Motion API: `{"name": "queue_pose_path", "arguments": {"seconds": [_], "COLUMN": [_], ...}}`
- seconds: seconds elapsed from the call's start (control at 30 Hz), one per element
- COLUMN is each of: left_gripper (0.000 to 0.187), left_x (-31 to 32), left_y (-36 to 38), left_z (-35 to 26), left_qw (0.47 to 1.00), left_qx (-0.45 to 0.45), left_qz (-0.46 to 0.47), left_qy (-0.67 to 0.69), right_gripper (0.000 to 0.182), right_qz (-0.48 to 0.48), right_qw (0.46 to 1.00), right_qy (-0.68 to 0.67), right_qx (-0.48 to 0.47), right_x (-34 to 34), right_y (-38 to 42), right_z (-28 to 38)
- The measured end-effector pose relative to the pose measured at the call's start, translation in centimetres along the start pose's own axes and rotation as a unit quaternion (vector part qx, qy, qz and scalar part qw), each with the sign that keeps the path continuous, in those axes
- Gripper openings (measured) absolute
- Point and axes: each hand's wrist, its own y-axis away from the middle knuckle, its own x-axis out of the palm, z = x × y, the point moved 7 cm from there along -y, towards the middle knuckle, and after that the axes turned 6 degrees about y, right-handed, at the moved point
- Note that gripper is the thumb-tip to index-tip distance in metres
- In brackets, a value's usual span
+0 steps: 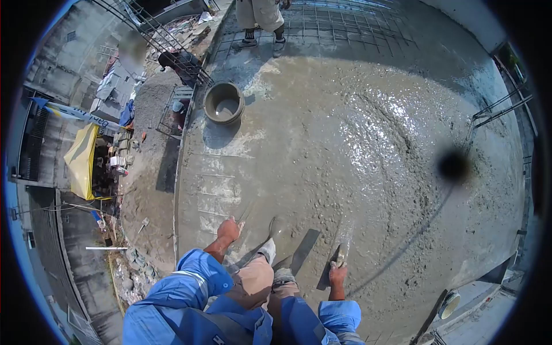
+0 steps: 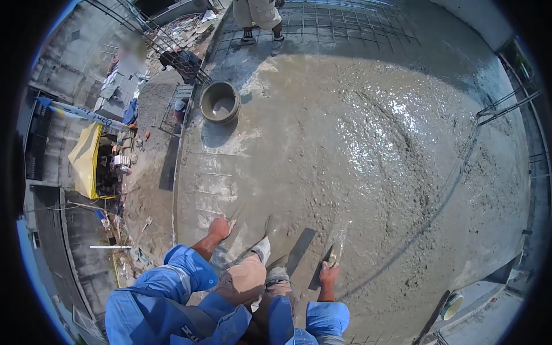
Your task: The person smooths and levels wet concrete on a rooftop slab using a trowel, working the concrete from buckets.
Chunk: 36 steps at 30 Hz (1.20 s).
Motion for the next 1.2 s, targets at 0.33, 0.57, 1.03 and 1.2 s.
{"name": "queue_pose_path", "arguments": {"seconds": [0.33,0.57,1.03,1.2], "left_gripper": [0.060,0.051,0.047,0.051], "left_x": [-1.3,3.7,11.7,12.6], "left_y": [-1.6,-14.0,-27.0,-23.8], "left_z": [12.3,23.9,43.6,44.4], "left_qw": [0.987,0.991,0.948,0.963], "left_qx": [-0.057,-0.112,-0.219,-0.035], "left_qz": [-0.101,-0.022,-0.015,-0.068], "left_qy": [0.107,0.075,0.229,0.260], "right_gripper": [0.045,0.047,0.025,0.028], "right_qz": [0.061,0.121,0.237,0.363], "right_qw": [0.926,0.909,0.925,0.843], "right_qy": [0.366,0.400,0.205,0.317], "right_qx": [0.074,-0.001,-0.213,-0.239], "right_x": [-0.8,16.0,67.0,66.6], "right_y": [0.5,-2.9,-4.4,2.7], "right_z": [6.2,15.6,25.7,30.7]}}
